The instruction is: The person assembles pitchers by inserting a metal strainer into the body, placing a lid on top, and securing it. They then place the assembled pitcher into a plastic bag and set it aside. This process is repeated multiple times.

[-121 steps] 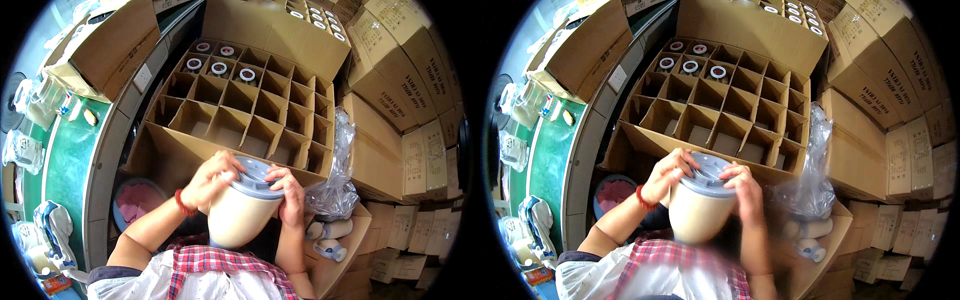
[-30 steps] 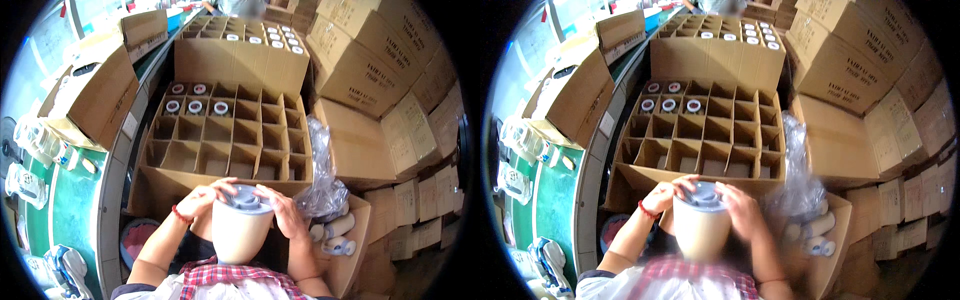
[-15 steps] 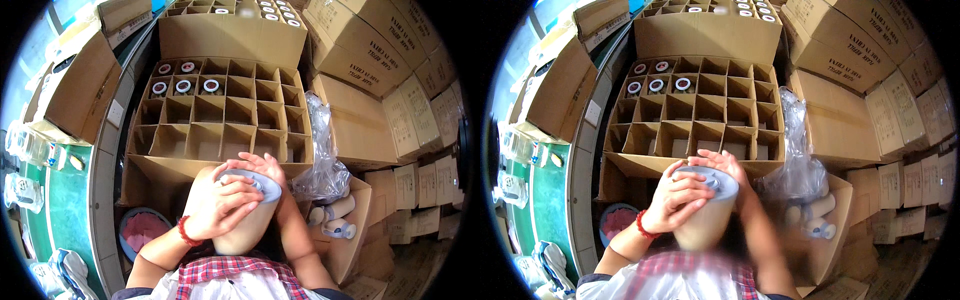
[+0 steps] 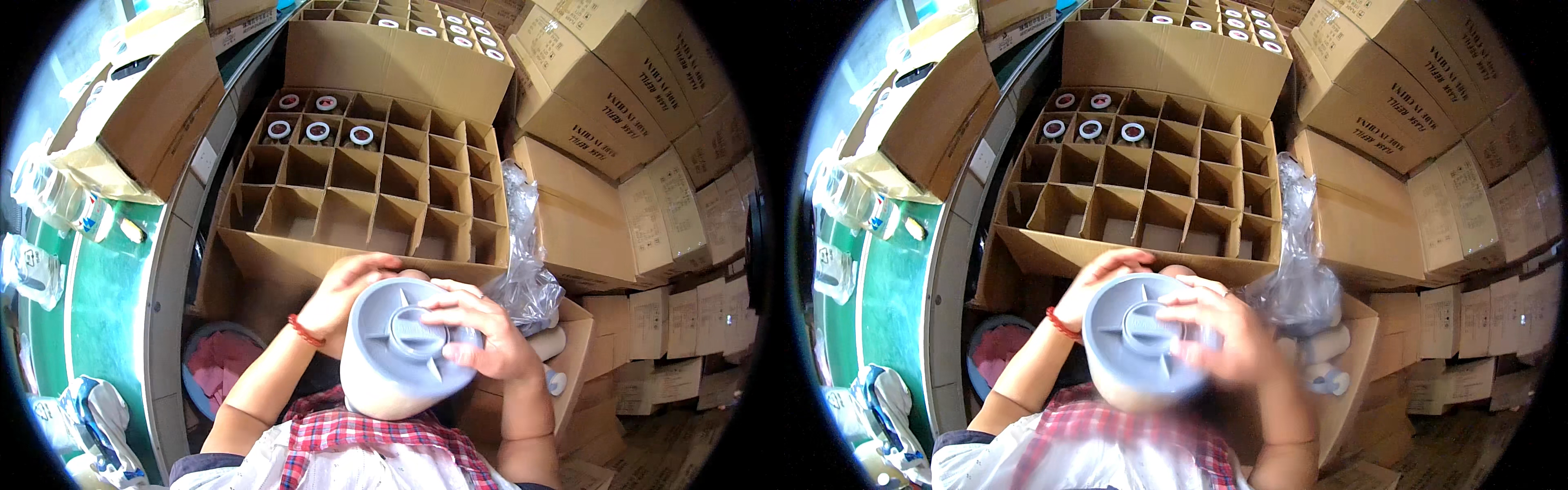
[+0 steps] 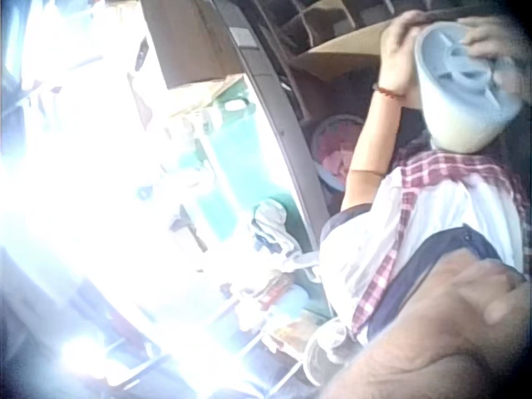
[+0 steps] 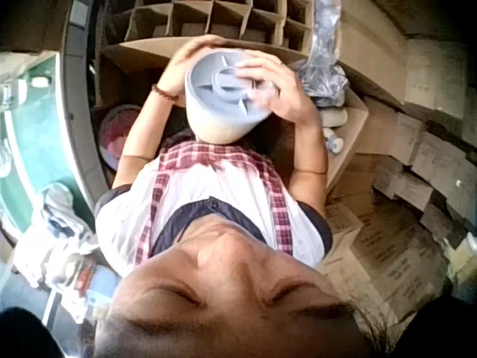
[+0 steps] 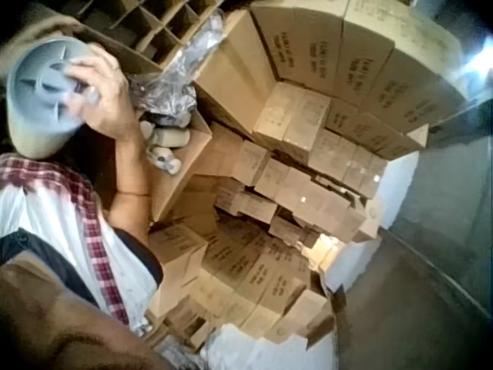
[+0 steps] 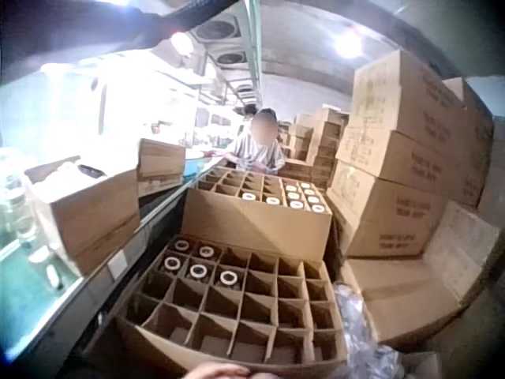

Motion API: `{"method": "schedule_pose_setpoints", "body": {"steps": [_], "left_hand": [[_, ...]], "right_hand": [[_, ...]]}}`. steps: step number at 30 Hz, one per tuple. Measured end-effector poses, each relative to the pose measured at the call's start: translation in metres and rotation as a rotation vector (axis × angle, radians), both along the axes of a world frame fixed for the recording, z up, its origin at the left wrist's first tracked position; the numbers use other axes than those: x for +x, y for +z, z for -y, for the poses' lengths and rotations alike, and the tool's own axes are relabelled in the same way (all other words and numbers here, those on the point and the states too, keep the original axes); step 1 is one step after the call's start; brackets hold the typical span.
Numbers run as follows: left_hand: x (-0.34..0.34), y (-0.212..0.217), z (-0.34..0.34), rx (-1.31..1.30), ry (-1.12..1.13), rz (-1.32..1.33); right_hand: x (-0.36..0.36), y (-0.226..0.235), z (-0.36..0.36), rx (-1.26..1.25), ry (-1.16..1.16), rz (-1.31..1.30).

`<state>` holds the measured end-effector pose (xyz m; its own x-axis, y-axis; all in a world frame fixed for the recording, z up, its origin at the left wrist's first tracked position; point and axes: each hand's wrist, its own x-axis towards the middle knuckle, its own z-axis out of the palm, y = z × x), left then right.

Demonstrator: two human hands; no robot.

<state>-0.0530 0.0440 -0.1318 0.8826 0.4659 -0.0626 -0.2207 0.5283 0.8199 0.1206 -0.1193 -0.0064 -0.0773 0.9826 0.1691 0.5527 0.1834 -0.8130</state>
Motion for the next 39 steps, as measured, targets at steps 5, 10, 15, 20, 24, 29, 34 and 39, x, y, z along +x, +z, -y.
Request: {"method": "schedule_pose_setpoints", "body": {"steps": [5,10,15,20,24,29,34,39], "left_hand": [[-0.006,-0.056,0.04,0.181,-0.242,0.123],[-0.03,-0.003,0.046,0.63,-0.019,-0.182],[-0.063,0.042,0.065,0.98,0.326,-0.509],[-0.089,0.072,0.079,1.128,0.265,-0.584],[-0.1,0.093,0.099,1.139,0.18,-0.543],[-0.09,0.068,0.072,0.905,0.135,-0.541],[-0.097,0.031,0.03,0.162,0.315,-0.496],[-0.091,-0.004,0.039,-0.08,0.257,-0.583]], "right_hand": [[-0.034,0.063,0.022,0.022,0.054,0.393],[-0.045,0.073,0.047,0.004,0.037,0.672],[-0.034,0.046,0.071,-0.129,-0.125,0.597],[-0.019,0.01,0.076,-0.247,-0.233,0.335],[-0.001,-0.024,0.074,-0.393,-0.247,0.09],[0.037,-0.075,0.073,-0.365,-0.266,-0.306],[0.149,-0.154,0.118,0.271,-1.056,-0.052],[0.22,-0.218,0.132,0.103,-1.261,0.319]]}}
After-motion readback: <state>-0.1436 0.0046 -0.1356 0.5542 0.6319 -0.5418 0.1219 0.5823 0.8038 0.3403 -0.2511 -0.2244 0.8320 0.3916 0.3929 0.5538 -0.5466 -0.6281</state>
